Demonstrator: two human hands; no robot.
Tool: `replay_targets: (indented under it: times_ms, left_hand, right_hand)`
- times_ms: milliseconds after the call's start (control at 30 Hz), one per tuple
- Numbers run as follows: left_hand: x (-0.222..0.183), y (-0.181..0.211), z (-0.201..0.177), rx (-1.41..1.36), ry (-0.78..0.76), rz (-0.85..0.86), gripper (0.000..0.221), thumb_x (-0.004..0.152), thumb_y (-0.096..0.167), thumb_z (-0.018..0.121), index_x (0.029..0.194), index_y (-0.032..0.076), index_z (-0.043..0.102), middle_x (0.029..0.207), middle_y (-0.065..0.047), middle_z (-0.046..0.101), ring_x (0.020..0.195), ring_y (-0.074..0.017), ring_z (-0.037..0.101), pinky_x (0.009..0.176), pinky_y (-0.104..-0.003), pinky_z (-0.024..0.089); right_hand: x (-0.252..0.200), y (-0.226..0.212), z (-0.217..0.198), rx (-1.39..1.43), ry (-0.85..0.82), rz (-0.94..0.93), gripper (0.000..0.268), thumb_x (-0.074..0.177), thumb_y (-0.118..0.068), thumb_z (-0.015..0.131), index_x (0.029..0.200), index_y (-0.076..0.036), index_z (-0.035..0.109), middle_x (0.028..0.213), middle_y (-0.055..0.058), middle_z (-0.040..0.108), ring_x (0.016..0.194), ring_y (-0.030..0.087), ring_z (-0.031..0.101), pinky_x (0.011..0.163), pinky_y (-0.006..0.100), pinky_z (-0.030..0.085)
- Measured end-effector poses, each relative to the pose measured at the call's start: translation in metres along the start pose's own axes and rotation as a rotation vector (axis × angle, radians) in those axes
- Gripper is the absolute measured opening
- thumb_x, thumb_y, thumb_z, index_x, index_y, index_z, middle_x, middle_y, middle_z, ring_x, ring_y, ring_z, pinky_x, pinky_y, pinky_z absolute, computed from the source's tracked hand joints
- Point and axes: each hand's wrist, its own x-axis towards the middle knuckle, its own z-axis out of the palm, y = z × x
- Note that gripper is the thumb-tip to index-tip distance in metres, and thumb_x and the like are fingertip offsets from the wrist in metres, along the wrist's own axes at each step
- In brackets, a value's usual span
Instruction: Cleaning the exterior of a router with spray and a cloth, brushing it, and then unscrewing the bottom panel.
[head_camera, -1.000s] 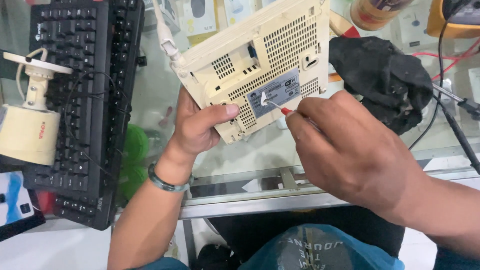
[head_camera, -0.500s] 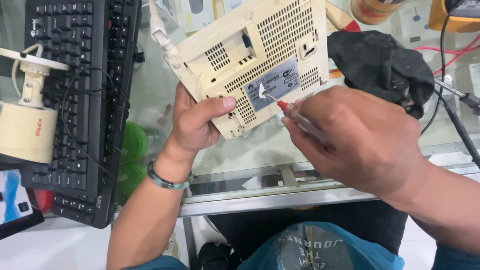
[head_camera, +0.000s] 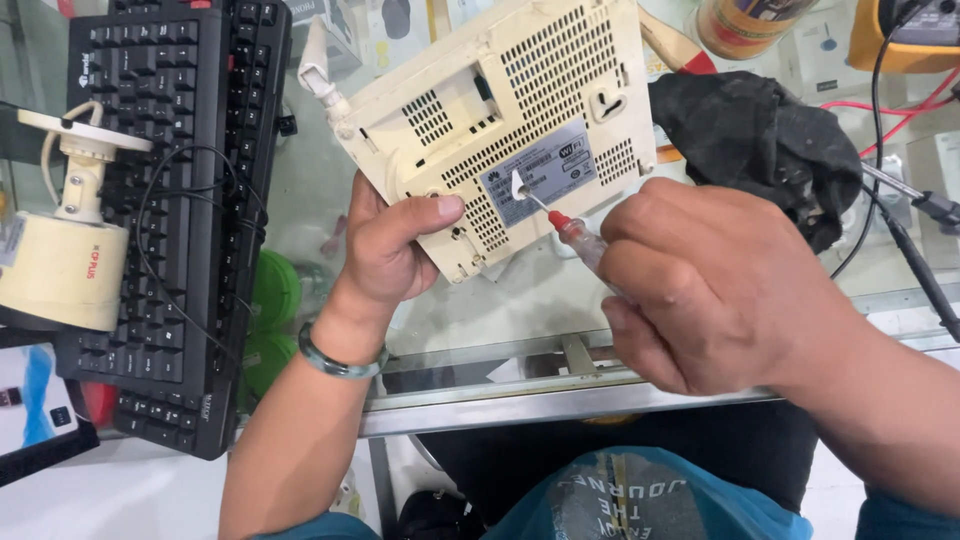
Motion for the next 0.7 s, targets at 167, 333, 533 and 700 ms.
replay_targets:
  times_ms: [167, 333, 533, 700]
  left_hand:
    - [-0.001, 0.004, 0.005, -0.028, -0.056, -0.035, 0.048, 0.092, -0.002, 0.066, 0.138, -0.002, 0.052, 0.128, -0.023, 0.066, 0.111, -0.0435, 0.071, 0.078, -0.057, 0.067]
    - [-0.005, 0.001, 0.004, -0.026, -0.046, 0.006, 0.050, 0.093, -0.002, 0.068, 0.140, 0.000, 0.053, 0.131, -0.020, 0.067, 0.122, -0.0403, 0.068, 0.099, -0.056, 0.063]
    - [-0.006, 0.005, 0.010, -0.055, -0.046, 0.048, 0.050, 0.092, -0.004, 0.069, 0.139, 0.000, 0.054, 0.128, -0.020, 0.068, 0.119, -0.0396, 0.069, 0.097, -0.054, 0.063]
    - [-0.007, 0.006, 0.009, -0.091, -0.039, 0.044, 0.055, 0.092, -0.005, 0.068, 0.143, 0.000, 0.051, 0.132, -0.021, 0.066, 0.124, -0.0413, 0.066, 0.104, -0.056, 0.061]
  right_hand:
    - [0.008, 0.000, -0.010, -0.065, 0.088, -0.081, 0.020, 0.105, -0.015, 0.063, 0.113, 0.002, 0.060, 0.096, 0.016, 0.070, 0.064, 0.028, 0.056, 0.054, 0.039, 0.043]
    - [-0.004, 0.008, -0.002, -0.092, 0.191, -0.157, 0.027, 0.105, -0.011, 0.078, 0.122, 0.003, 0.062, 0.073, 0.005, 0.057, 0.055, 0.019, 0.043, 0.050, 0.034, 0.038]
    - [0.007, -0.006, 0.001, 0.118, 0.138, -0.195, 0.016, 0.097, -0.002, 0.071, 0.108, 0.004, 0.060, 0.072, 0.010, 0.053, 0.055, 0.023, 0.044, 0.049, 0.037, 0.036]
    - [0.011, -0.021, -0.001, 0.168, 0.017, -0.143, 0.010, 0.099, -0.004, 0.057, 0.103, 0.005, 0.061, 0.077, 0.012, 0.052, 0.058, 0.032, 0.052, 0.052, 0.041, 0.047]
